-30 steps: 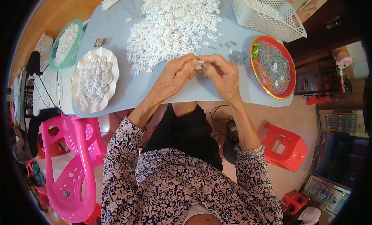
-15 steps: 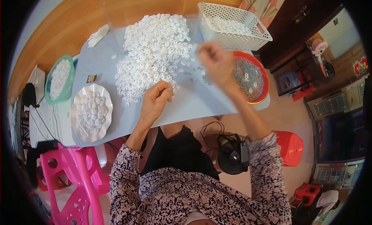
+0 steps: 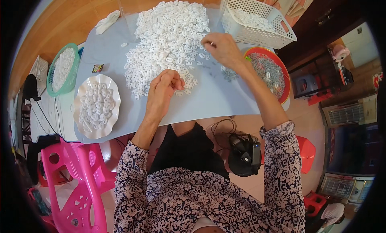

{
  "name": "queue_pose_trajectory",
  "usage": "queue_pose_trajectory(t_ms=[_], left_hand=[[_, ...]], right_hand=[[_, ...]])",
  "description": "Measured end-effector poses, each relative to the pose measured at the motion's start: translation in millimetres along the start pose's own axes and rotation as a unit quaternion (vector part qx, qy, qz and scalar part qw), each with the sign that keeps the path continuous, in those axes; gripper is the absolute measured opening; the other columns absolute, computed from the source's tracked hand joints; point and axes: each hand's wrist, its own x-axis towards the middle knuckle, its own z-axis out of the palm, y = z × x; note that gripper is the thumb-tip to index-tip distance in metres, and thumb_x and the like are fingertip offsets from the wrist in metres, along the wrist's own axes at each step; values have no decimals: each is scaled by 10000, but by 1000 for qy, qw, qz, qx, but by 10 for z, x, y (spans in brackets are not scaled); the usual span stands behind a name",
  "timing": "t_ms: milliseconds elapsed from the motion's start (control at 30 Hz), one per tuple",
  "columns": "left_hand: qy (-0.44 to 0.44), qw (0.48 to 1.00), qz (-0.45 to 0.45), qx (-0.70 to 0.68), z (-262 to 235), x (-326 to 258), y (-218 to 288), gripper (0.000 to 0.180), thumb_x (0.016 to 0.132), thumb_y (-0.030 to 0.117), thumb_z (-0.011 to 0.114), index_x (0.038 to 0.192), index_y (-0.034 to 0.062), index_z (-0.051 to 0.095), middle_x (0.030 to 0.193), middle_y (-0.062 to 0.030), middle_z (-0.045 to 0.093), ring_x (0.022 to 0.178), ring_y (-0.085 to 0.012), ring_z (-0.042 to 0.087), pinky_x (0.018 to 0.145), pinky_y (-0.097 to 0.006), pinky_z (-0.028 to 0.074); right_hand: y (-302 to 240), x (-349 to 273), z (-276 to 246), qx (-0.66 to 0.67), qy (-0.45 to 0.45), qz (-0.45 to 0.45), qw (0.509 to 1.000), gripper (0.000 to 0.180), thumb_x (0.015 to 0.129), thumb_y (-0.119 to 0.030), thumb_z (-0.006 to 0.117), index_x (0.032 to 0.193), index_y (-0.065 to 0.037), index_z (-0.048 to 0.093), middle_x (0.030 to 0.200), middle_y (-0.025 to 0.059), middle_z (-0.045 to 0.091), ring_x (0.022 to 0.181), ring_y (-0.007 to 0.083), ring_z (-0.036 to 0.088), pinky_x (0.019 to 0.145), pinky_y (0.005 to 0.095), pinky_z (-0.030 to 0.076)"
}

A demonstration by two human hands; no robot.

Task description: Inserting small metallic pins into white circular plastic components at a table.

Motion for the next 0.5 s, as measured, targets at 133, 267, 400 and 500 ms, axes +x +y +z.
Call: queue_pose_trajectory(t_ms=[133,267,400,500], left_hand=[[-9,1000,1,1,50,9,18,246,934,175,435,818,-8,551,678,-68,505,724,-167,513,719,-306,426],[-15,1000,1,11,37,2,21,252,932,186,438,812,-4,551,689,-64,518,728,-158,516,725,-294,425],[-6,996,5,91,51,-6,20,265,930,221,447,812,9,557,691,-51,536,713,-128,511,726,-263,419],[-2,993,14,119,63,-12,21,279,931,238,450,804,15,562,682,-40,538,697,-114,506,720,-251,418]], right_hand=[[31,-6,217,-26,-72,-13,997,127,764,-95,604,850,-21,661,773,123,638,702,265,609,653,351,477],[-52,17,305,-54,-83,-29,995,128,762,-124,600,823,-37,672,772,128,635,720,298,607,656,372,481],[-96,49,333,-123,-111,-47,985,125,754,-143,603,753,-27,650,745,144,628,717,327,603,649,405,484],[-165,58,323,-147,-119,-54,980,130,754,-127,594,698,-11,613,701,158,612,686,337,599,632,422,480]])
